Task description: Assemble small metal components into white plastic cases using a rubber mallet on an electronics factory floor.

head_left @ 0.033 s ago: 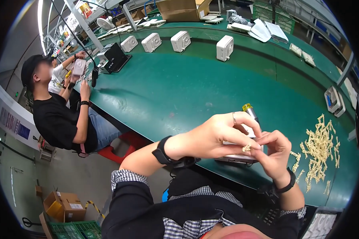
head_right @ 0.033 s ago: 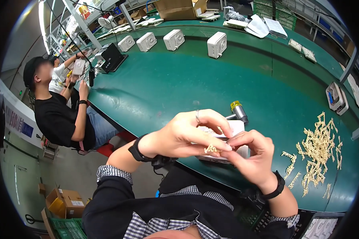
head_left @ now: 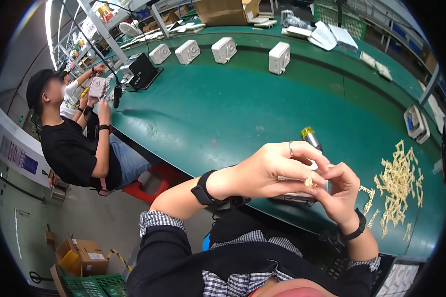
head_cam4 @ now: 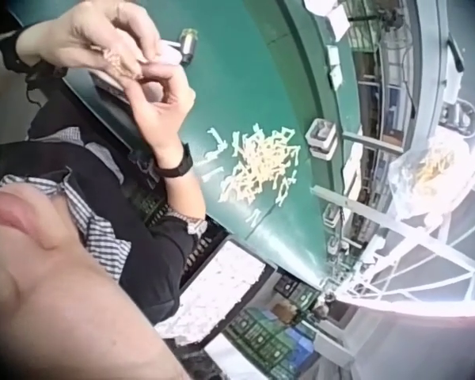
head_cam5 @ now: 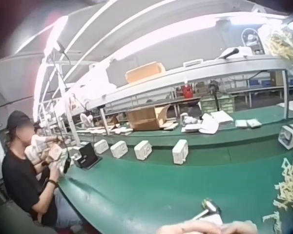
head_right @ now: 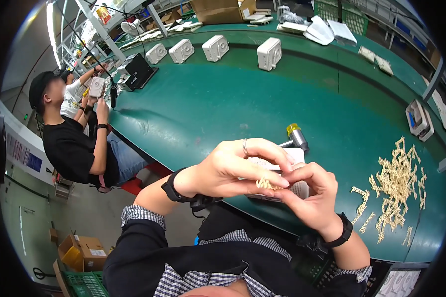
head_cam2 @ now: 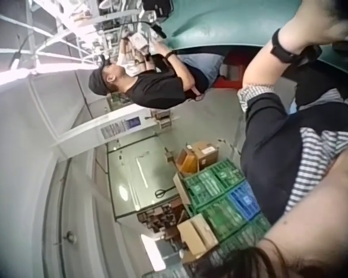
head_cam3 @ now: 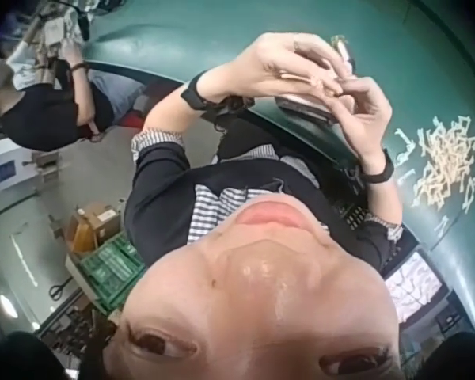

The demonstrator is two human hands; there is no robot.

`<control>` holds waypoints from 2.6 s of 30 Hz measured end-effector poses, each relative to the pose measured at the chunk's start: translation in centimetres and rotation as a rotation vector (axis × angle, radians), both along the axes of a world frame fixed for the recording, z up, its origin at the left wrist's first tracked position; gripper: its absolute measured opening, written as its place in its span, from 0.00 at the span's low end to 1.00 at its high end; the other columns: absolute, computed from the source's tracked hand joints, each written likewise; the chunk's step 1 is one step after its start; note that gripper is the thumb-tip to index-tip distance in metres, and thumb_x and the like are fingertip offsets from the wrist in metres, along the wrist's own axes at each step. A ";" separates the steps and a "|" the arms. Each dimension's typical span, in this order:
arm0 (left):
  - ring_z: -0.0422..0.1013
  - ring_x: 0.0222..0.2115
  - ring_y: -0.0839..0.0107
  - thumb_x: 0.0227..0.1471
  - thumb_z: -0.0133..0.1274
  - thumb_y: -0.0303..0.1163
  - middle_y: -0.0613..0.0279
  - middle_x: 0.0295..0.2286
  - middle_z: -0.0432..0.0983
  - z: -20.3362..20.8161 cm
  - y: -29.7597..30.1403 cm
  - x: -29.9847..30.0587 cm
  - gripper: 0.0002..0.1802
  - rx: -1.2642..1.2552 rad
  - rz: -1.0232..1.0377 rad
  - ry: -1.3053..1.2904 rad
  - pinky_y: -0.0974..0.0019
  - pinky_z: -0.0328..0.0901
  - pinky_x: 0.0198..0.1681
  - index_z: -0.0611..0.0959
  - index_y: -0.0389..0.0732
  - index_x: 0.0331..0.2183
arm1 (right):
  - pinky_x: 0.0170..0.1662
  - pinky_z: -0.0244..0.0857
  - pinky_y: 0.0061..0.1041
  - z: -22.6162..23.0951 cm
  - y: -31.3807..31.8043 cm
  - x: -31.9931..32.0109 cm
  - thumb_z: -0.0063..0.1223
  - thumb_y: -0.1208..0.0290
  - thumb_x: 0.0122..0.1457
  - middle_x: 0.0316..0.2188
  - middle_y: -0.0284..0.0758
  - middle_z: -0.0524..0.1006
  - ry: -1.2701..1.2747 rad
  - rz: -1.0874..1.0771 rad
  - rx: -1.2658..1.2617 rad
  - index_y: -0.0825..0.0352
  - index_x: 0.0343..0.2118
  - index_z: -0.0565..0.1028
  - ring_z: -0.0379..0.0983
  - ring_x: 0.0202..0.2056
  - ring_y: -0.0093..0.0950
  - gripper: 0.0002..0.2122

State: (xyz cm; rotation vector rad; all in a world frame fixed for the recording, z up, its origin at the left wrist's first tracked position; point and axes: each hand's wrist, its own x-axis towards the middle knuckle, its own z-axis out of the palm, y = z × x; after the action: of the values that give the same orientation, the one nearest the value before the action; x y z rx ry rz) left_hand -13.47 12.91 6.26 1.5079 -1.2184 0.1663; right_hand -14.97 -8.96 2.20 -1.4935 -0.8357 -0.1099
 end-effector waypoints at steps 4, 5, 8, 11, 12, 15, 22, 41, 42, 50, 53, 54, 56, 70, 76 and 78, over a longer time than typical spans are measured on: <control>0.74 0.36 0.63 0.46 0.59 0.19 0.53 0.35 0.78 -0.9 0.3 -0.5 0.15 -0.057 0.011 0.031 0.64 0.69 0.41 0.82 0.32 0.40 | 0.43 0.69 0.31 0.3 -0.5 -0.2 0.68 0.74 0.44 0.40 0.43 0.77 -0.283 -0.161 -0.156 0.71 0.37 0.74 0.75 0.41 0.36 0.17; 0.74 0.36 0.63 0.45 0.59 0.18 0.53 0.34 0.78 -0.4 0.9 -0.7 0.17 0.044 0.109 0.046 0.64 0.69 0.40 0.81 0.31 0.41 | 0.44 0.68 0.33 -0.1 -1.7 0.5 0.67 0.70 0.46 0.41 0.43 0.77 -0.343 -0.155 -0.243 0.71 0.39 0.74 0.74 0.42 0.37 0.18; 0.74 0.35 0.62 0.44 0.59 0.16 0.52 0.33 0.78 0.0 1.3 -1.0 0.19 0.283 0.261 0.085 0.63 0.69 0.40 0.80 0.29 0.42 | 0.47 0.65 0.36 -1.8 -4.2 2.0 0.65 0.61 0.48 0.43 0.43 0.76 -0.421 -0.168 -0.407 0.69 0.42 0.75 0.72 0.45 0.40 0.21; 0.75 0.33 0.61 0.40 0.60 0.16 0.53 0.31 0.78 -1.1 0.6 -2.0 0.21 0.632 0.599 -0.213 0.63 0.69 0.37 0.79 0.29 0.42 | 0.45 0.65 0.36 -4.3 -4.7 2.8 0.63 0.59 0.49 0.44 0.42 0.77 -0.492 -0.112 -0.363 0.68 0.39 0.77 0.71 0.43 0.40 0.19; 0.75 0.33 0.61 0.40 0.60 0.16 0.53 0.31 0.78 -1.5 0.5 -2.3 0.21 0.662 0.562 -0.194 0.63 0.69 0.37 0.79 0.29 0.42 | 0.45 0.65 0.36 -5.0 -4.7 2.8 0.63 0.59 0.49 0.44 0.42 0.77 -0.450 -0.134 -0.347 0.68 0.39 0.77 0.71 0.43 0.40 0.19; 0.73 0.29 0.65 0.38 0.63 0.20 0.59 0.29 0.76 -2.4 -0.2 -2.6 0.20 0.512 0.551 -0.237 0.64 0.66 0.30 0.82 0.34 0.39 | 0.44 0.66 0.35 -5.7 -5.4 2.5 0.62 0.59 0.51 0.43 0.41 0.77 -0.418 -0.112 -0.255 0.67 0.38 0.79 0.71 0.40 0.38 0.17; 0.73 0.28 0.68 0.33 0.65 0.20 0.63 0.29 0.76 -4.2 -2.3 -2.5 0.19 0.539 0.465 -0.425 0.67 0.64 0.29 0.83 0.36 0.35 | 0.40 0.67 0.32 -7.6 -5.3 2.4 0.63 0.63 0.49 0.42 0.40 0.78 -0.301 -0.080 -0.059 0.67 0.38 0.79 0.71 0.37 0.36 0.16; 0.71 0.32 0.69 0.31 0.63 0.25 0.64 0.32 0.75 -4.2 -1.4 -2.7 0.19 0.722 0.491 -0.526 0.68 0.63 0.31 0.84 0.36 0.33 | 0.35 0.66 0.29 -8.2 -4.2 2.1 0.61 0.65 0.44 0.41 0.41 0.78 -0.312 -0.098 -0.045 0.66 0.37 0.79 0.70 0.35 0.35 0.16; 0.71 0.32 0.69 0.31 0.63 0.25 0.64 0.32 0.75 -4.2 -1.4 -2.8 0.19 0.728 0.495 -0.532 0.68 0.63 0.31 0.84 0.37 0.34 | 0.35 0.66 0.30 -8.3 -4.2 2.1 0.60 0.64 0.45 0.41 0.41 0.78 -0.319 -0.106 -0.055 0.65 0.37 0.80 0.70 0.34 0.35 0.16; 0.72 0.37 0.67 0.38 0.59 0.27 0.60 0.38 0.76 -4.0 -1.6 -3.6 0.16 0.859 0.491 -0.621 0.71 0.61 0.38 0.84 0.39 0.36 | 0.40 0.63 0.32 -6.7 -5.1 2.1 0.49 0.55 0.55 0.43 0.39 0.74 -0.435 -0.050 -0.322 0.56 0.38 0.82 0.68 0.38 0.34 0.15; 0.71 0.42 0.64 0.44 0.56 0.31 0.56 0.43 0.75 -4.4 -0.2 -4.7 0.18 0.906 0.481 -0.570 0.70 0.60 0.44 0.82 0.38 0.40 | 0.42 0.62 0.32 -6.2 -5.1 2.2 0.47 0.53 0.57 0.44 0.39 0.73 -0.479 -0.042 -0.384 0.55 0.38 0.82 0.67 0.39 0.34 0.16; 0.71 0.45 0.61 0.47 0.54 0.34 0.54 0.45 0.74 -4.4 0.3 -5.3 0.19 0.955 0.470 -0.533 0.68 0.60 0.47 0.80 0.38 0.43 | 0.42 0.62 0.32 -5.9 -5.1 2.3 0.47 0.52 0.57 0.44 0.39 0.73 -0.502 -0.052 -0.402 0.55 0.37 0.82 0.67 0.40 0.34 0.16; 0.70 0.48 0.58 0.50 0.53 0.36 0.51 0.48 0.72 -4.5 1.4 -5.7 0.21 0.988 0.481 -0.495 0.67 0.59 0.50 0.79 0.38 0.46 | 0.43 0.62 0.32 -5.3 -5.0 2.1 0.47 0.51 0.57 0.44 0.39 0.73 -0.540 -0.048 -0.433 0.55 0.37 0.82 0.66 0.40 0.34 0.17; 0.71 0.35 0.49 0.52 0.52 0.31 0.45 0.33 0.73 -10.6 5.4 2.8 0.17 0.966 0.612 0.061 0.57 0.66 0.39 0.72 0.33 0.43 | 0.53 0.62 0.32 -2.4 -3.1 6.1 0.57 0.68 0.51 0.47 0.44 0.74 0.221 0.051 -0.446 0.70 0.54 0.68 0.70 0.49 0.34 0.26; 0.69 0.20 0.62 0.59 0.47 0.37 0.58 0.19 0.69 -6.4 6.4 3.7 0.15 0.771 0.635 0.434 0.64 0.63 0.23 0.70 0.34 0.39 | 0.51 0.66 0.32 -1.7 -3.4 6.6 0.59 0.71 0.51 0.45 0.41 0.75 0.235 0.110 -0.525 0.72 0.50 0.71 0.73 0.46 0.32 0.22; 0.53 0.14 0.85 0.63 0.41 0.43 0.73 0.17 0.57 -2.6 6.6 1.7 0.17 0.375 0.564 1.010 0.77 0.48 0.15 0.70 0.37 0.37 | 0.51 0.67 0.31 -2.8 -3.8 5.7 0.59 0.73 0.51 0.45 0.40 0.75 0.279 -0.010 -0.398 0.72 0.49 0.71 0.73 0.46 0.31 0.21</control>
State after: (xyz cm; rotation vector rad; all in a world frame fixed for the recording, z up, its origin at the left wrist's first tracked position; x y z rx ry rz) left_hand -11.73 19.52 3.63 1.8625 -0.0016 -0.4398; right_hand -9.25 -12.80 -0.62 -1.8334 -0.6457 0.2674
